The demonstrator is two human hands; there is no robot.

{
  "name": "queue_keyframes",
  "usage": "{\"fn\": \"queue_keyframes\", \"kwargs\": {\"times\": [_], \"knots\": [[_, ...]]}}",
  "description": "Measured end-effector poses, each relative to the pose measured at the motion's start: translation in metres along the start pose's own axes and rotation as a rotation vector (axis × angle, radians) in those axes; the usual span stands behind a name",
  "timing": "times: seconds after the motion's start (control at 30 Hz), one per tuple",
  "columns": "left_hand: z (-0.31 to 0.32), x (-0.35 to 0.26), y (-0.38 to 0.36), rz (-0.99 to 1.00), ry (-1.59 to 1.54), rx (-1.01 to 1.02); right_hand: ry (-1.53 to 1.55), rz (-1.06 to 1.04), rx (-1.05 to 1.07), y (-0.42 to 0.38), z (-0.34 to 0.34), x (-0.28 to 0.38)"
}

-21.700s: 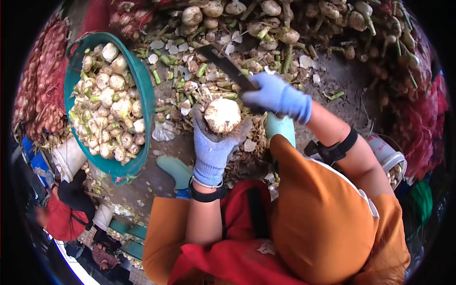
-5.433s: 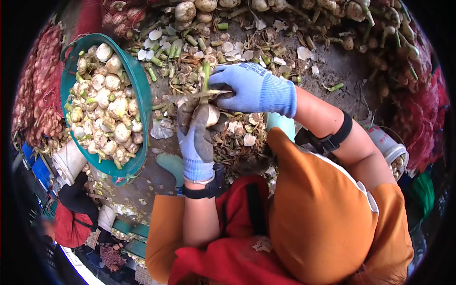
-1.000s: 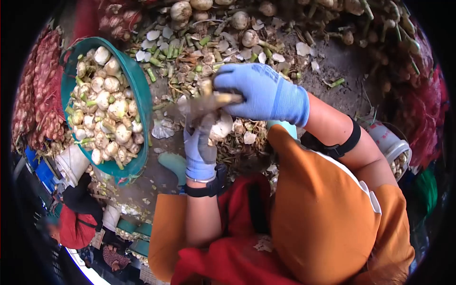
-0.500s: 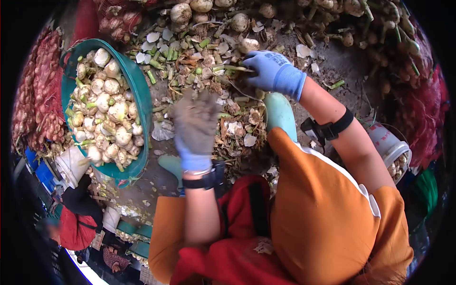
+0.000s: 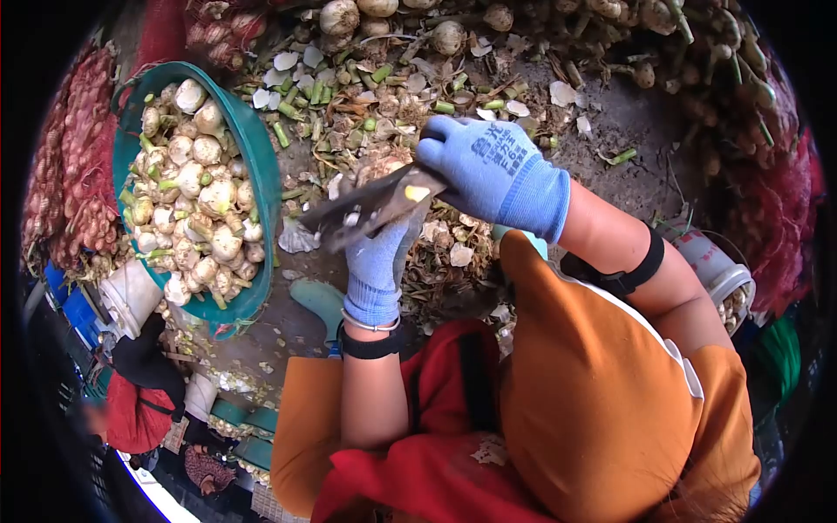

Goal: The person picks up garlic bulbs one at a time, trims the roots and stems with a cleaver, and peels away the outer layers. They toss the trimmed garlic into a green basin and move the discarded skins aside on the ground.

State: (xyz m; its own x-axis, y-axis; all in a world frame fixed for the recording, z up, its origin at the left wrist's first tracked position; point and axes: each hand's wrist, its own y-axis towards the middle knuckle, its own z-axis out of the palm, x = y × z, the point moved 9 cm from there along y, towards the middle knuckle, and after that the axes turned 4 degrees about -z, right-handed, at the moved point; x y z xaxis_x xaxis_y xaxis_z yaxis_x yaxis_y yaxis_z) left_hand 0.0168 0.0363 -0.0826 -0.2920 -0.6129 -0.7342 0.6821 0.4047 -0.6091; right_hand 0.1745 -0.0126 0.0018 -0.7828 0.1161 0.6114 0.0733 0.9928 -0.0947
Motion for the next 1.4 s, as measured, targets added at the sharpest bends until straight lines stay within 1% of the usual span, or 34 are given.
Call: {"fn": "queue_keyframes", "kwargs": {"times": [0.03,0.07,0.17,0.2,0.27,0.3,0.33,0.4,0.43,0.47,0.53,0.57,0.6,0.67,0.7,0.73,0.8,0.87,0.9,0.93,1.0,1.03,1.07,1.1,1.13,1.17,1.2,1.23,1.27,1.3,1.33,1.37,1.4], "knots": [[-0.002,0.000,-0.001,-0.001,-0.001,0.001,-0.038,-0.067,-0.010,0.001,-0.003,0.010],[0.000,-0.008,-0.006,0.093,0.308,0.003,-0.031,-0.114,-0.021,0.000,-0.008,0.019],[0.017,-0.022,-0.026,0.382,1.236,0.002,-0.030,-0.142,0.035,0.001,-0.003,0.024],[0.017,-0.021,-0.027,0.384,1.237,-0.001,-0.014,-0.123,0.020,0.002,-0.003,0.020],[0.010,-0.024,-0.031,0.406,0.761,-0.051,0.005,-0.102,0.004,0.004,0.003,0.010],[0.024,-0.035,-0.033,0.406,0.761,-0.050,0.029,-0.087,-0.021,0.005,0.006,0.004],[0.036,-0.044,-0.035,0.328,0.342,0.016,0.052,-0.073,-0.046,0.006,0.010,-0.005],[0.067,-0.058,-0.036,0.150,-0.491,0.148,0.024,0.424,0.228,0.010,0.044,-0.081],[0.065,-0.065,-0.043,0.256,0.196,-0.043,0.259,0.503,0.028,-0.001,0.056,-0.119],[0.057,-0.058,-0.040,0.299,0.202,-0.150,0.545,0.612,0.015,-0.009,0.053,-0.119],[0.039,-0.045,-0.023,0.160,0.253,-0.179,0.981,0.640,0.156,-0.008,0.067,-0.084],[0.033,-0.049,-0.014,0.318,0.635,-0.184,1.209,0.602,0.135,-0.005,0.067,-0.061],[0.040,-0.025,-0.009,0.076,-0.097,0.022,1.067,0.478,0.142,0.006,0.054,-0.050],[-0.004,0.005,0.007,0.125,-0.162,-0.155,0.805,0.278,0.071,0.015,0.024,-0.029],[0.019,-0.030,-0.013,0.029,0.001,-0.231,0.405,-0.081,-0.169,0.025,0.000,-0.011],[0.017,-0.034,-0.018,0.030,0.000,-0.229,0.287,-0.040,-0.006,0.026,0.012,-0.019],[-0.001,-0.064,-0.019,0.181,0.050,-0.272,0.142,0.363,0.518,0.018,0.038,-0.064],[-0.037,-0.100,-0.030,0.306,-0.425,-0.140,-0.075,0.419,0.459,0.021,0.037,-0.105],[-0.038,-0.126,-0.030,0.292,-0.704,0.192,-0.170,0.295,0.138,0.030,0.018,-0.113],[-0.033,-0.148,-0.040,0.260,-0.976,0.527,-0.152,0.277,0.019,0.036,-0.001,-0.118],[-0.039,-0.138,-0.034,0.242,-1.001,0.546,-0.307,0.047,-0.342,0.052,-0.025,-0.117],[-0.041,-0.134,-0.030,0.229,-1.024,0.563,-0.285,0.125,-0.200,0.066,-0.009,-0.136],[-0.043,-0.119,-0.016,0.208,-0.909,0.315,-0.257,0.205,-0.056,0.075,0.006,-0.148],[-0.038,-0.100,-0.004,0.187,-0.788,0.070,-0.306,0.173,0.010,0.079,0.013,-0.143],[-0.025,-0.091,0.000,0.237,-0.492,-0.024,-0.299,0.264,0.083,0.084,0.021,-0.144],[-0.013,-0.082,0.002,0.281,-0.196,-0.121,-0.196,0.246,0.092,0.080,0.023,-0.132],[0.004,-0.078,0.006,0.382,0.134,-0.175,-0.085,0.230,0.107,0.071,0.024,-0.113],[0.020,-0.074,0.008,0.475,0.464,-0.229,0.176,0.293,0.171,0.058,0.026,-0.099],[0.032,-0.061,0.009,0.475,0.590,-0.152,0.435,0.354,0.231,0.046,0.031,-0.088],[0.037,-0.058,0.008,0.465,0.819,-0.142,0.716,0.332,0.161,0.038,0.053,-0.085],[0.043,-0.054,0.007,0.453,1.051,-0.125,1.034,0.483,0.343,0.014,0.032,-0.047],[0.028,-0.038,0.012,0.219,0.779,-0.142,1.035,0.453,0.247,0.008,0.036,-0.046],[0.036,-0.050,0.010,0.251,0.531,-0.107,1.029,0.419,0.146,0.005,0.034,-0.046]]}}
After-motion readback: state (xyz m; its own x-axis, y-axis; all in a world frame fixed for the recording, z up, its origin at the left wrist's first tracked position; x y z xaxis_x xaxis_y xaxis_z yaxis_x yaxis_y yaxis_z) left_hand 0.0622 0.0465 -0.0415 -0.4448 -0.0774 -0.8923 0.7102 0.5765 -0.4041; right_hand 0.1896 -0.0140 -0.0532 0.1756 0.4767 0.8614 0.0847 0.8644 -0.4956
